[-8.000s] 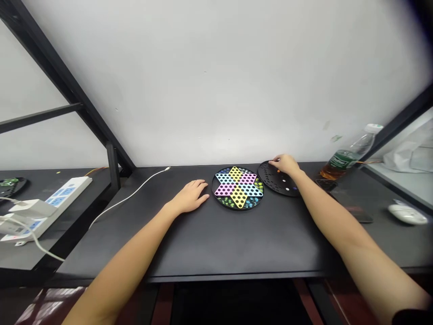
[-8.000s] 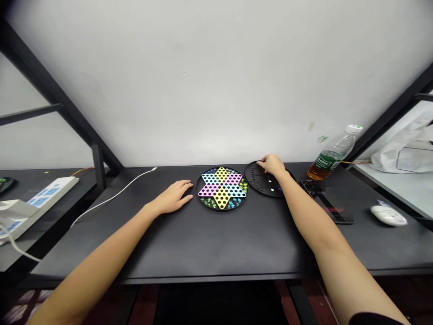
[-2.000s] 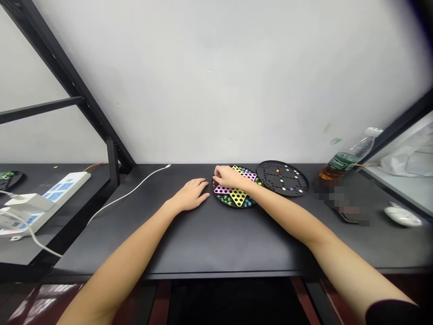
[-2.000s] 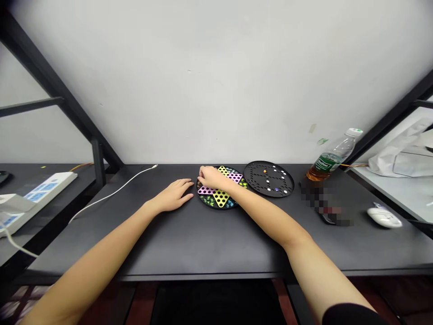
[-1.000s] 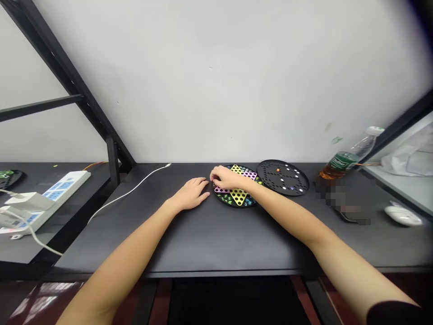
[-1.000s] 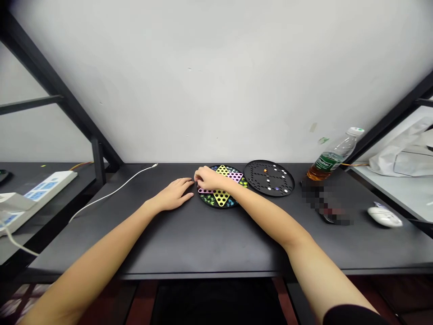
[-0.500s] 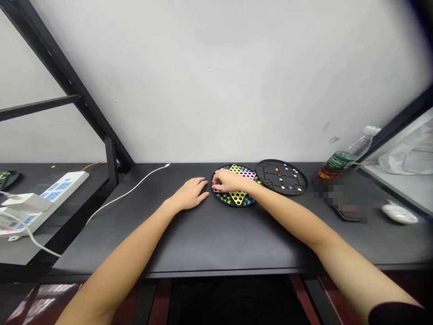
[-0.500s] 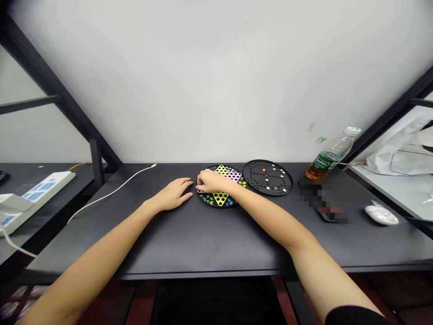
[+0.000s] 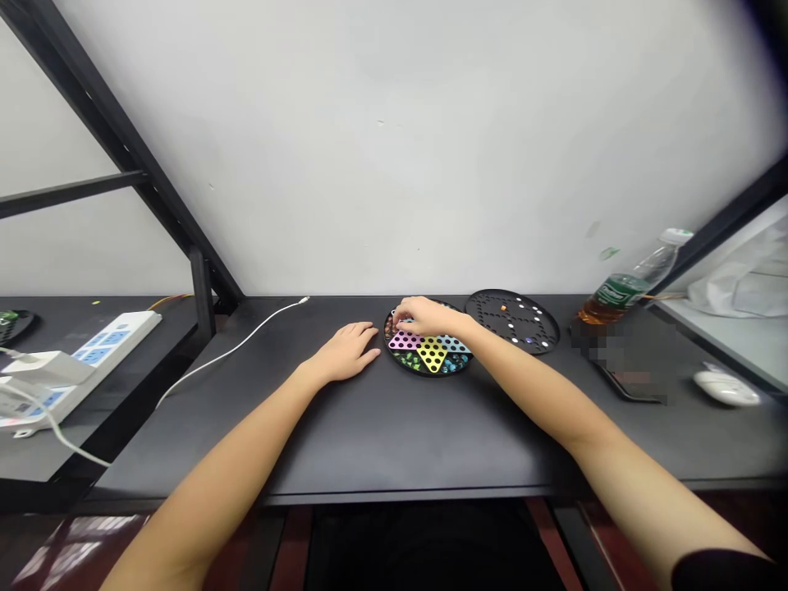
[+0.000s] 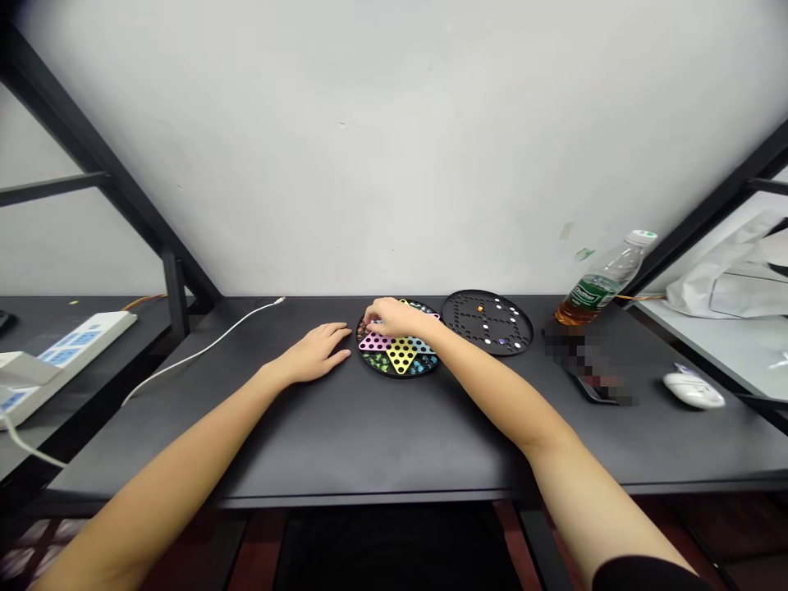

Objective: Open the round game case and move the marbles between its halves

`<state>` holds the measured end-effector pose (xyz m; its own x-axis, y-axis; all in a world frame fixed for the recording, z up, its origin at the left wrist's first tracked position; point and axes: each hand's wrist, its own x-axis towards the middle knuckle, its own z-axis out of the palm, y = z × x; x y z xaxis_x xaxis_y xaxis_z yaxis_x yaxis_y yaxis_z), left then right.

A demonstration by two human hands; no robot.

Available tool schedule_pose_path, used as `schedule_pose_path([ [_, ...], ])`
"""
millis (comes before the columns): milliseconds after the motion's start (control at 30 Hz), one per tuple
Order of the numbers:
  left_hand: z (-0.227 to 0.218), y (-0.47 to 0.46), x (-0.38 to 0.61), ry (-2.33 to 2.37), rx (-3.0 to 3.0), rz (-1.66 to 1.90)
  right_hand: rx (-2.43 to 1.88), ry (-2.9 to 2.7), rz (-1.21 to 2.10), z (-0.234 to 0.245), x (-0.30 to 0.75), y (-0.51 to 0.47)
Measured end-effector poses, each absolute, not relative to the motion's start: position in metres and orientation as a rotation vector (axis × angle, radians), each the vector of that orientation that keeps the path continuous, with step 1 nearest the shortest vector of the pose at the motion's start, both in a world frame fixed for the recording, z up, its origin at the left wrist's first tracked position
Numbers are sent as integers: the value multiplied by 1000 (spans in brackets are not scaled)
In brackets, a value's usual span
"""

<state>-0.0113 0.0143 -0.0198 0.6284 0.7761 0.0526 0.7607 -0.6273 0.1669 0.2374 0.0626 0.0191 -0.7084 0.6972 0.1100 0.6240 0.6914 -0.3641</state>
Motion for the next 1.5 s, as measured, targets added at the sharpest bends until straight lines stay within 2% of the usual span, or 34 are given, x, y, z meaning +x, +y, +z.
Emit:
schedule_pose_path([
  [267,-20,15,-12,1280,2731,201,-977,-2701,489,26,237,62],
  [467,-19,13,-11,1293,2715,182,-1535,-2389,452,41,329,88],
  [533,-19,13,-11,1303,2707,176,-1842,-2279,434,36,378,94],
  [633,-18,13,-11,1310,2698,165,-2028,-2189,430,20,438,96],
  [833,-17,14,-12,1304,2683,165,-2076,-2061,567,-11,468,98],
  [1000,-19,15,-13,1311,2693,164,-2080,-2057,572,-12,458,100],
  [1200,-20,16,-13,1306,2699,166,-1809,-2250,688,16,413,81],
  [1367,-21,17,-13,1294,2699,186,-1136,-2670,931,36,317,33],
  [1500,-22,17,-13,1298,2712,189,-978,-2852,841,37,271,3],
])
